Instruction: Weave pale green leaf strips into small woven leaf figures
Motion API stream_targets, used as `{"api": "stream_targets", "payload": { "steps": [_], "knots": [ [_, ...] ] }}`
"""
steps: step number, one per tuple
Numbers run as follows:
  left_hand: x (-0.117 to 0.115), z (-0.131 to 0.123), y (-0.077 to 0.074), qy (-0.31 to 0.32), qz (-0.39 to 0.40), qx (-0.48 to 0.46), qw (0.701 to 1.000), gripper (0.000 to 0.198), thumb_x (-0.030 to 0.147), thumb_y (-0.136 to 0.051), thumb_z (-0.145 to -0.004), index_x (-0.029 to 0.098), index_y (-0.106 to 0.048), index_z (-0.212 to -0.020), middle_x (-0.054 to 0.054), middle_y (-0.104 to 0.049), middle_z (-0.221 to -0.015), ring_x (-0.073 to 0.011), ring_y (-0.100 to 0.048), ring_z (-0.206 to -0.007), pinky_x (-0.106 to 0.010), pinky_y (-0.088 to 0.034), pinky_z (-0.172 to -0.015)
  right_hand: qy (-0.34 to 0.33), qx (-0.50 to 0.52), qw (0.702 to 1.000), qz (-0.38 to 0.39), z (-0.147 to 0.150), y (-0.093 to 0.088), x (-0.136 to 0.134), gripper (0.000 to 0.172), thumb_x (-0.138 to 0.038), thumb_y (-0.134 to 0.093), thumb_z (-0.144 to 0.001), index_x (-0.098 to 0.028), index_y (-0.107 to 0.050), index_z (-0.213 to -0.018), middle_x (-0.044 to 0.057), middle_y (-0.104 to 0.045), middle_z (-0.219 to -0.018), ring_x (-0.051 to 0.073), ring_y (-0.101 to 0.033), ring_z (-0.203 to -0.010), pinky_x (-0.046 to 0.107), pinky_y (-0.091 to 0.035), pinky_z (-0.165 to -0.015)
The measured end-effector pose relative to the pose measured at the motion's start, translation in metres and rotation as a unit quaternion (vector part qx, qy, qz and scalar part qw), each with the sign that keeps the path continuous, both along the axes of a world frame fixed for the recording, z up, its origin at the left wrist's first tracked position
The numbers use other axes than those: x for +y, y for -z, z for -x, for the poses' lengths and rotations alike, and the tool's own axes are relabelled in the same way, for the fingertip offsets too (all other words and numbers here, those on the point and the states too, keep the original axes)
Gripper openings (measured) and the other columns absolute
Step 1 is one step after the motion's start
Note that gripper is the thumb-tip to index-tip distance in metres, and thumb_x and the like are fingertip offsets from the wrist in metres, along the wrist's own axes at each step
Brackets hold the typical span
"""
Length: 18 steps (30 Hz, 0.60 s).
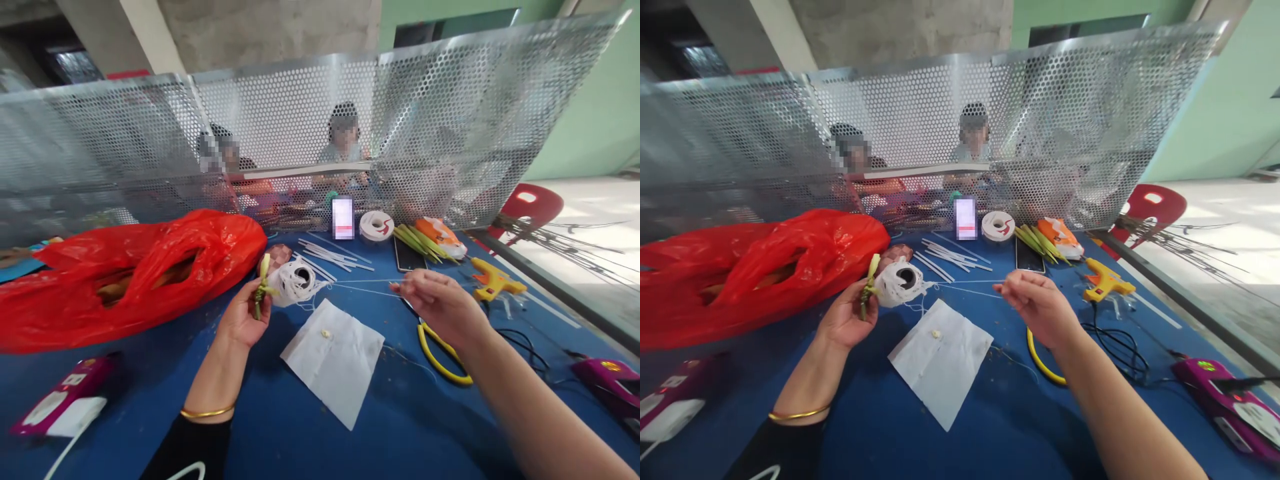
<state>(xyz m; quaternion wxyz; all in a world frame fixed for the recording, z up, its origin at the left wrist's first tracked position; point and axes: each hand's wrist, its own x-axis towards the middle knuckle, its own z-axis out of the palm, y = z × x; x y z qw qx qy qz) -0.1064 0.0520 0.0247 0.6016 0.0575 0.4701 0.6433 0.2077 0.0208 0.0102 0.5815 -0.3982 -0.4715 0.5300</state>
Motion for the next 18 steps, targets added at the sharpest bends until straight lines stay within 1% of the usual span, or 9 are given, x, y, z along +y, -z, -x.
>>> {"api": "stream_targets", "payload": {
  "steps": [2,4,7,9,11,13,16,18],
  "knots": [
    [-0.001,0.0,-0.001,0.022,0.01,-0.015,1.0,0.016,0.003,-0.054,-0.087,0.011,-0.065,-0.077,0.001,-0.064,-0.05,-0.0073,-0.058,-0.036,-0.012,-0.05,-0.036,0.022,0.108,0.993,0.034,-0.003,0.003,0.006,0.029,-0.04,-0.08,-0.063,-0.023,-0.058,-0.054,-0.004,-0.042,-0.054,0.013,-0.042,-0.052,0.042,-0.052,-0.083],
    [-0.003,0.0,-0.002,0.049,0.017,-0.027,0.998,0.017,0.003,-0.052,-0.087,0.009,-0.066,-0.08,0.0,-0.065,-0.049,-0.0085,-0.057,-0.034,-0.014,-0.05,-0.035,0.033,0.159,0.985,0.052,-0.008,0.007,0.011,0.023,-0.038,-0.078,-0.066,-0.024,-0.061,-0.06,-0.007,-0.035,-0.053,0.011,-0.035,-0.047,0.041,-0.054,-0.08],
    [-0.006,0.0,-0.003,0.08,0.014,-0.043,0.996,0.018,0.001,-0.051,-0.086,0.007,-0.068,-0.088,-0.002,-0.068,-0.054,-0.0094,-0.058,-0.035,-0.015,-0.05,-0.034,0.026,0.178,0.982,0.057,-0.014,0.011,0.017,0.013,-0.034,-0.072,-0.074,-0.024,-0.064,-0.072,-0.009,-0.025,-0.053,0.01,-0.024,-0.043,0.037,-0.054,-0.067],
    [-0.008,0.001,-0.004,0.098,-0.001,-0.053,0.994,0.019,0.0,-0.053,-0.085,0.008,-0.069,-0.092,-0.003,-0.07,-0.06,-0.0096,-0.061,-0.039,-0.014,-0.05,-0.035,0.02,0.19,0.98,0.061,-0.017,0.011,0.017,0.009,-0.031,-0.07,-0.076,-0.024,-0.065,-0.077,-0.01,-0.022,-0.055,0.009,-0.022,-0.042,0.032,-0.051,-0.056],
    [-0.008,0.001,-0.005,0.11,-0.004,-0.054,0.992,0.019,-0.001,-0.055,-0.084,0.008,-0.069,-0.092,-0.003,-0.071,-0.062,-0.0093,-0.061,-0.039,-0.013,-0.049,-0.035,0.023,0.206,0.977,0.054,-0.017,0.01,0.016,0.007,-0.029,-0.069,-0.077,-0.023,-0.066,-0.079,-0.009,-0.022,-0.056,0.009,-0.021,-0.043,0.027,-0.046,-0.05],
    [-0.006,0.003,-0.004,0.106,0.011,-0.042,0.993,0.015,0.0,-0.056,-0.084,0.008,-0.068,-0.087,-0.003,-0.069,-0.058,-0.009,-0.059,-0.036,-0.014,-0.049,-0.034,0.028,0.22,0.974,0.038,-0.013,0.008,0.013,0.007,-0.029,-0.07,-0.077,-0.023,-0.067,-0.079,-0.009,-0.022,-0.057,0.008,-0.022,-0.043,0.024,-0.044,-0.048],
    [0.001,0.007,0.001,0.081,0.032,-0.021,0.996,0.014,0.002,-0.057,-0.085,0.009,-0.065,-0.075,-0.001,-0.064,-0.049,-0.0092,-0.058,-0.034,-0.014,-0.049,-0.035,0.035,0.209,0.976,0.044,-0.001,0.009,0.01,0.013,-0.03,-0.074,-0.074,-0.021,-0.07,-0.082,-0.009,-0.028,-0.058,0.007,-0.027,-0.045,0.023,-0.046,-0.051],
    [0.007,0.01,0.006,0.055,0.038,-0.003,0.998,0.015,0.002,-0.059,-0.085,0.01,-0.063,-0.073,0.0,-0.064,-0.049,-0.0089,-0.059,-0.035,-0.014,-0.051,-0.037,0.035,0.174,0.982,0.064,0.01,0.013,0.007,0.019,-0.033,-0.077,-0.071,-0.019,-0.074,-0.084,-0.008,-0.036,-0.058,0.007,-0.034,-0.047,0.026,-0.048,-0.056]
  ]
}}
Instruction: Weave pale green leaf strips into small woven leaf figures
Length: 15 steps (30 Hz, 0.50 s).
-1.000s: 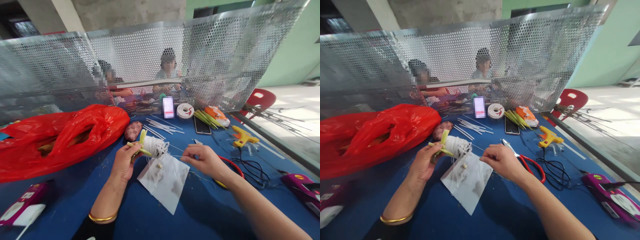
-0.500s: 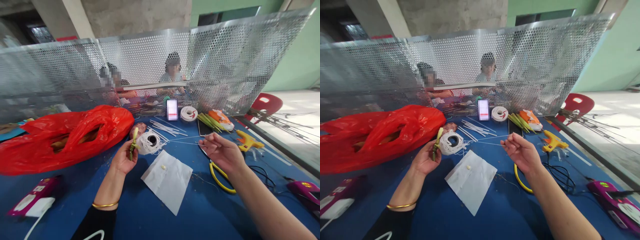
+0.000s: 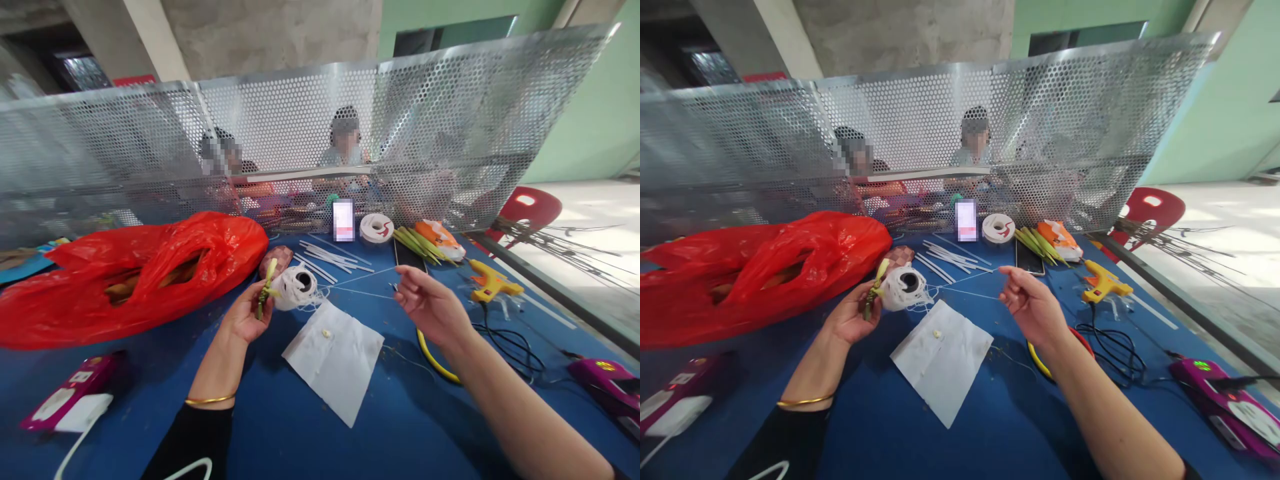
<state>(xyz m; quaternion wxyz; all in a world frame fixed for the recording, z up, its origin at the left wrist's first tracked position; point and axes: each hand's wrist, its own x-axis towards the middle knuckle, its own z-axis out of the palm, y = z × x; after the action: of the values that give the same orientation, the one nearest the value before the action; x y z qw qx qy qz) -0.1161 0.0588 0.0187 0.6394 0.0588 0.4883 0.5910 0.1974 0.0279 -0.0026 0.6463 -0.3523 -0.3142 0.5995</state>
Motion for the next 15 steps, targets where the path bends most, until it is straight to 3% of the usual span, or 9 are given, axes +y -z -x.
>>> {"api": "stream_targets", "payload": {
  "steps": [4,7,12,14,15],
  "knots": [
    [0.008,0.002,0.009,-0.034,-0.008,0.041,0.999,0.014,0.001,-0.064,-0.08,0.012,-0.063,-0.072,0.002,-0.064,-0.05,-0.0077,-0.059,-0.038,-0.014,-0.054,-0.043,-0.027,-0.086,0.996,0.002,0.026,0.009,-0.009,0.029,-0.04,-0.08,-0.068,-0.017,-0.078,-0.086,-0.003,-0.051,-0.057,0.013,-0.052,-0.058,0.029,-0.047,-0.062],
    [0.006,0.003,0.009,-0.029,-0.008,0.079,0.996,0.012,-0.001,-0.066,-0.077,0.01,-0.065,-0.071,-0.002,-0.066,-0.053,-0.0106,-0.061,-0.04,-0.017,-0.055,-0.044,-0.046,-0.162,0.986,-0.012,0.041,0.009,-0.018,0.03,-0.043,-0.079,-0.069,-0.018,-0.079,-0.084,0.001,-0.063,-0.062,0.016,-0.058,-0.065,0.033,-0.049,-0.071],
    [-0.026,-0.01,-0.001,-0.051,-0.033,0.133,0.989,0.012,0.002,-0.066,-0.078,0.011,-0.066,-0.07,-0.001,-0.068,-0.057,-0.0083,-0.063,-0.045,-0.015,-0.055,-0.048,-0.039,-0.278,0.958,-0.063,0.045,0.004,-0.035,0.024,-0.041,-0.068,-0.079,-0.02,-0.078,-0.086,0.003,-0.069,-0.07,0.019,-0.063,-0.071,0.035,-0.05,-0.075],
    [-0.048,-0.026,-0.002,0.001,-0.04,0.132,0.99,0.006,0.005,-0.072,-0.074,0.009,-0.072,-0.078,-0.007,-0.074,-0.071,-0.0101,-0.065,-0.05,-0.014,-0.05,-0.041,-0.04,-0.358,0.924,-0.128,0.045,0.005,-0.045,0.021,-0.035,-0.062,-0.087,-0.02,-0.076,-0.088,0.005,-0.071,-0.08,0.02,-0.065,-0.077,0.033,-0.05,-0.075],
    [-0.058,-0.037,-0.001,0.071,-0.041,0.124,0.989,0.009,0.009,-0.074,-0.074,0.01,-0.074,-0.083,-0.009,-0.076,-0.081,-0.0098,-0.065,-0.053,-0.014,-0.047,-0.039,-0.039,-0.407,0.896,-0.174,0.045,0.007,-0.05,0.02,-0.031,-0.059,-0.09,-0.02,-0.075,-0.09,0.006,-0.071,-0.084,0.019,-0.066,-0.079,0.032,-0.05,-0.075]
  ]
}}
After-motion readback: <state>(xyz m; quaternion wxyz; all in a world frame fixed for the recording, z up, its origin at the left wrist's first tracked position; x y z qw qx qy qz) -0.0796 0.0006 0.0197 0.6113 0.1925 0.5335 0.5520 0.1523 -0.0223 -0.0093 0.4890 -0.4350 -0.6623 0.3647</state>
